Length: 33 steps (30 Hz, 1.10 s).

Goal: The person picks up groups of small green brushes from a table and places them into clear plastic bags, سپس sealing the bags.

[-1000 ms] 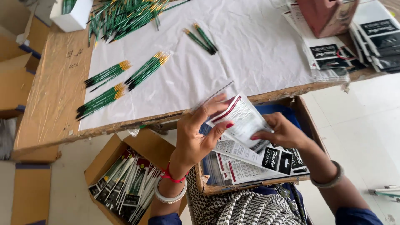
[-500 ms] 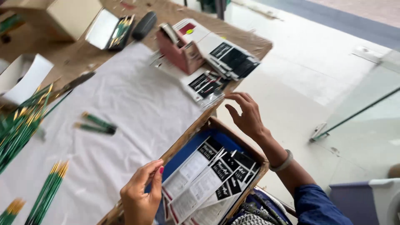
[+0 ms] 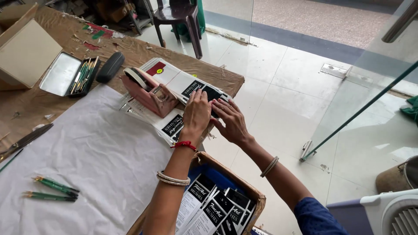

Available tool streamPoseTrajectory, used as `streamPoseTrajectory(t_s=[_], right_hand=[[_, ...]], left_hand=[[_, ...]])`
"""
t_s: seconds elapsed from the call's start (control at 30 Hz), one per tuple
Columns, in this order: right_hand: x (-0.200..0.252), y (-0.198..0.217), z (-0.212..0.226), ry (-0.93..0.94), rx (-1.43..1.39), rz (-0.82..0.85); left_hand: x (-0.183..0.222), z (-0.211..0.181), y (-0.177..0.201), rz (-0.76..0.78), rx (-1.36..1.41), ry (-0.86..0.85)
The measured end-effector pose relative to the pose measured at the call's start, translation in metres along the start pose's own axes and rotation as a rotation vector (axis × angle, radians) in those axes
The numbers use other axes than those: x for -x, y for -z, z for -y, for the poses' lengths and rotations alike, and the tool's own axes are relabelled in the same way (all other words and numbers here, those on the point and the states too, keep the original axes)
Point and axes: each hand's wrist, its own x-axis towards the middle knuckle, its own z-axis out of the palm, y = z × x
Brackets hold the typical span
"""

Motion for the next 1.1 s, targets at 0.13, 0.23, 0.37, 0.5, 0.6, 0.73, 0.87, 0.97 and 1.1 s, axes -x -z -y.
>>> streamPoseTrajectory(t_s=[0.13,0.23,0.37,0.5,0.6,0.73,0.87,0.97,1.1], right_hand=[[0.001,-0.003,0.002,-0.005,-0.01,-0.053],[-0.001,0.0,0.002,0.012,-0.006,-0.076],[-0.015,0.014,0.006,0.015,0.008,-0.052],[-0.023,0.014,0.007,0.052,0.023,-0.003],[-0.023,0.007,0.002,0.078,0.042,0.006],[-0.023,0.002,0.001,0.086,0.065,-0.003],[-0.021,-0.01,-0.003,0.057,0.081,-0.001],[-0.016,-0.014,-0.009,-0.054,0.004,0.088],[0.015,0.008,0.0,-0.103,-0.341,0.033]], left_hand=[[-0.03,0.001,0.013,0.3,-0.017,0.105],[-0.036,0.003,0.022,0.494,0.023,0.132],[-0.035,0.012,-0.002,0.503,-0.163,0.038],[-0.046,0.016,0.005,0.471,-0.333,0.017],[-0.048,0.012,0.02,0.448,-0.391,0.021],[-0.044,0.024,0.017,0.292,-0.372,0.033],[-0.028,-0.011,0.025,0.481,-0.289,0.096],[-0.007,-0.092,0.086,0.24,-0.34,-0.055],[0.065,-0.123,0.109,0.088,-0.285,-0.08]])
